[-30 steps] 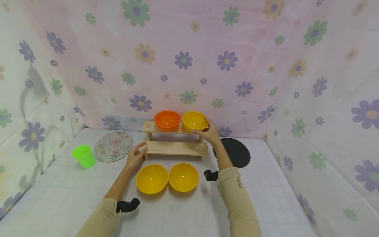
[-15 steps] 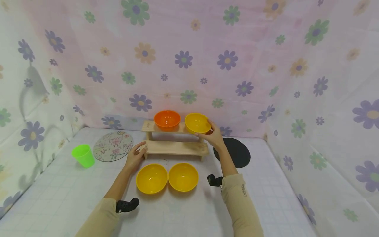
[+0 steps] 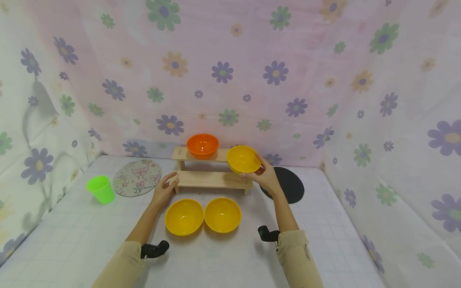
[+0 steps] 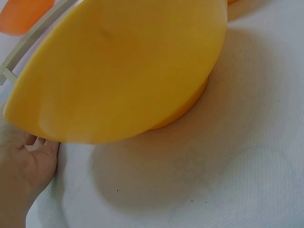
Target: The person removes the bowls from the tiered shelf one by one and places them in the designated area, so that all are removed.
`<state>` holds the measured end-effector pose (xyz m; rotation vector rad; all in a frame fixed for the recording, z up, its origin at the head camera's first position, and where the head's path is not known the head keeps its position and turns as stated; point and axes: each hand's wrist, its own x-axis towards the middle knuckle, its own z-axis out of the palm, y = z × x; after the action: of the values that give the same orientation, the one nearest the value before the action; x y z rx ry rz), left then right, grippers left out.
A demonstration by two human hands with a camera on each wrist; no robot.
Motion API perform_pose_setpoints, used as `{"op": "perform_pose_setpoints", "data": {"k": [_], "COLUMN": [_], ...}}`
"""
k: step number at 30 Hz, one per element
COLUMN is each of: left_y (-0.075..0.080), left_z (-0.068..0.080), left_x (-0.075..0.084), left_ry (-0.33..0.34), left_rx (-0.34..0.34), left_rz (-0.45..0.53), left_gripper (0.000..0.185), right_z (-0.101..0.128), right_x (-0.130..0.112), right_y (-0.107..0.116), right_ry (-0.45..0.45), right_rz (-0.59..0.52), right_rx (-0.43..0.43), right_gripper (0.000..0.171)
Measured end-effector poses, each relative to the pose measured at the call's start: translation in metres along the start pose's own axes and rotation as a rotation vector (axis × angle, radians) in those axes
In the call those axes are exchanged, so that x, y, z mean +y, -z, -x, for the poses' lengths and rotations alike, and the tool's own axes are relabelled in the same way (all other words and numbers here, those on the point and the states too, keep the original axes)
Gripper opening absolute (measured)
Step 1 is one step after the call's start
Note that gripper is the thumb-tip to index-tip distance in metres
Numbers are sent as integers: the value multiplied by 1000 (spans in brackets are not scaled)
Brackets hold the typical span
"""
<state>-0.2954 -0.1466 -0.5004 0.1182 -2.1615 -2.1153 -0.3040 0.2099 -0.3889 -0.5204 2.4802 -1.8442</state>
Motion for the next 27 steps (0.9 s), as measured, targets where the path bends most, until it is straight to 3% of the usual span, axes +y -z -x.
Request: {"op": "perform_pose_setpoints", "data": {"k": [6, 12, 18, 27], "left_y": [0, 1, 1, -1], "left_z": [-1, -1, -1, 0], "left_x": [-1, -2, -2, 0], "left_ry": [-4, -2, 1, -11], "left_rx": [2, 4, 5, 7], "left_rz": [9, 23, 21, 19], "left_gripper": [45, 45, 44, 45], "right_z": [16, 40, 61, 83], "right_x": [18, 26, 35, 53], "right_y": [5, 6, 4, 3], "right_ry": [65, 38, 49, 29], "right_rz": [-6, -25, 45, 64], "right_rx": [2, 8, 31, 67], "right_gripper": [86, 87, 88, 85]}}
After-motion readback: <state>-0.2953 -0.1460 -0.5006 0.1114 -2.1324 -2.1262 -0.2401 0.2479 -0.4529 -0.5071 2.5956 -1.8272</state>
